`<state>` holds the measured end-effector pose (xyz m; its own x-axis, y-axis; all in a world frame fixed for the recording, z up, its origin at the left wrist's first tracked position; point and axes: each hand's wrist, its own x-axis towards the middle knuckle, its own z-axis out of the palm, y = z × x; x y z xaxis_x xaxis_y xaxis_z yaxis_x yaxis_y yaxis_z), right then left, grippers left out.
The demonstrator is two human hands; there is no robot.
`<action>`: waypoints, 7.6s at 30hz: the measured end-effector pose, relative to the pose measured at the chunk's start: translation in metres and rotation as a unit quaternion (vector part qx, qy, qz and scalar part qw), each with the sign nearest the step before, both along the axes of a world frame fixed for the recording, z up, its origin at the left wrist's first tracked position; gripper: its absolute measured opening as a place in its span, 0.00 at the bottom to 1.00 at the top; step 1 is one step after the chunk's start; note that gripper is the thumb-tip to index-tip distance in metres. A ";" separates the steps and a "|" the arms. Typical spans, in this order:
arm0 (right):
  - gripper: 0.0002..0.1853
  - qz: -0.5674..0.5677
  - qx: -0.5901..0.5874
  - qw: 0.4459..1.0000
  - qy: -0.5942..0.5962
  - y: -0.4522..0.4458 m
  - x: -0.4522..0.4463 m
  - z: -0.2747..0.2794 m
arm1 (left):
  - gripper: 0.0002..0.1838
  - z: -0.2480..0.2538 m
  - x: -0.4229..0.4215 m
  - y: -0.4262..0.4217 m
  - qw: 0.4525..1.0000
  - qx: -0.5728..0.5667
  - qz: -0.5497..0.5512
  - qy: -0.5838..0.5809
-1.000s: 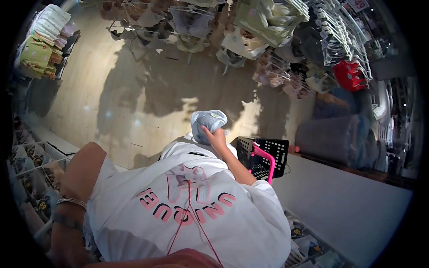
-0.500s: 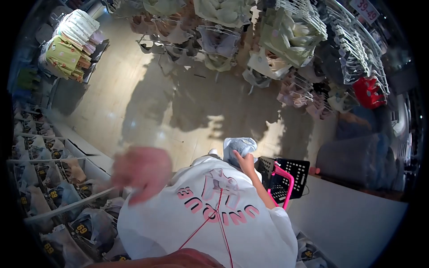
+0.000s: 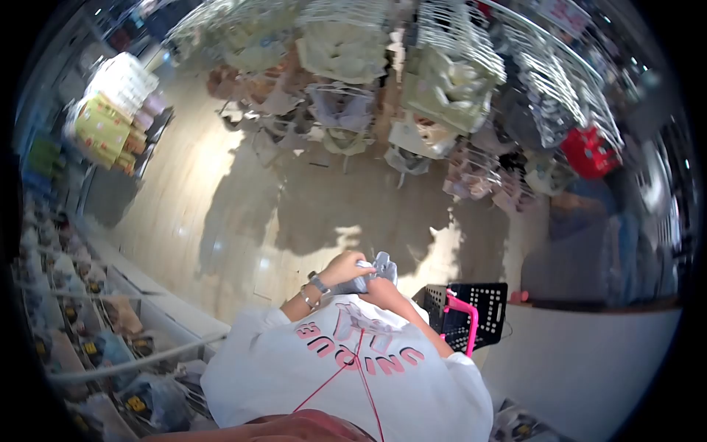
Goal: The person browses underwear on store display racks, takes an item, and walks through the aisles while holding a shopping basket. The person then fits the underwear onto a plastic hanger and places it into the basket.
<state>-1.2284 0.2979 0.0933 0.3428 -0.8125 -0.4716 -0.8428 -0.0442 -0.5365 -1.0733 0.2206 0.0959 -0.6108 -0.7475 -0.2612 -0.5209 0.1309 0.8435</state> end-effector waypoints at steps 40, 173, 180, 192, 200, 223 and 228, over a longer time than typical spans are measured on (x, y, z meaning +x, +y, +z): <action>0.19 -0.628 -0.189 0.585 -0.477 -0.002 -0.115 -0.008 | 0.15 0.015 0.018 0.000 0.907 -0.105 0.258 0.316; 0.13 0.408 -0.430 0.796 -0.122 -0.268 0.324 -0.089 | 0.03 -0.094 0.218 -0.074 0.707 -0.237 0.605 -0.280; 0.12 0.462 -0.382 0.782 -0.170 -0.356 0.394 -0.089 | 0.08 -0.093 0.280 -0.154 0.703 -0.219 0.616 -0.280; 0.14 0.506 -0.331 0.776 -0.179 -0.462 0.517 -0.067 | 0.06 -0.087 0.390 -0.258 0.681 -0.164 0.656 -0.280; 0.15 0.485 -0.391 0.762 -0.177 -0.513 0.644 -0.078 | 0.05 -0.076 0.509 -0.312 0.666 -0.123 0.683 -0.275; 0.18 0.522 -0.378 0.728 -0.234 -0.633 1.024 -0.068 | 0.11 -0.075 0.878 -0.432 0.607 -0.078 0.753 -0.240; 0.18 0.548 -0.376 0.703 -0.255 -0.660 1.089 -0.056 | 0.13 -0.051 0.935 -0.461 0.576 -0.032 0.780 -0.245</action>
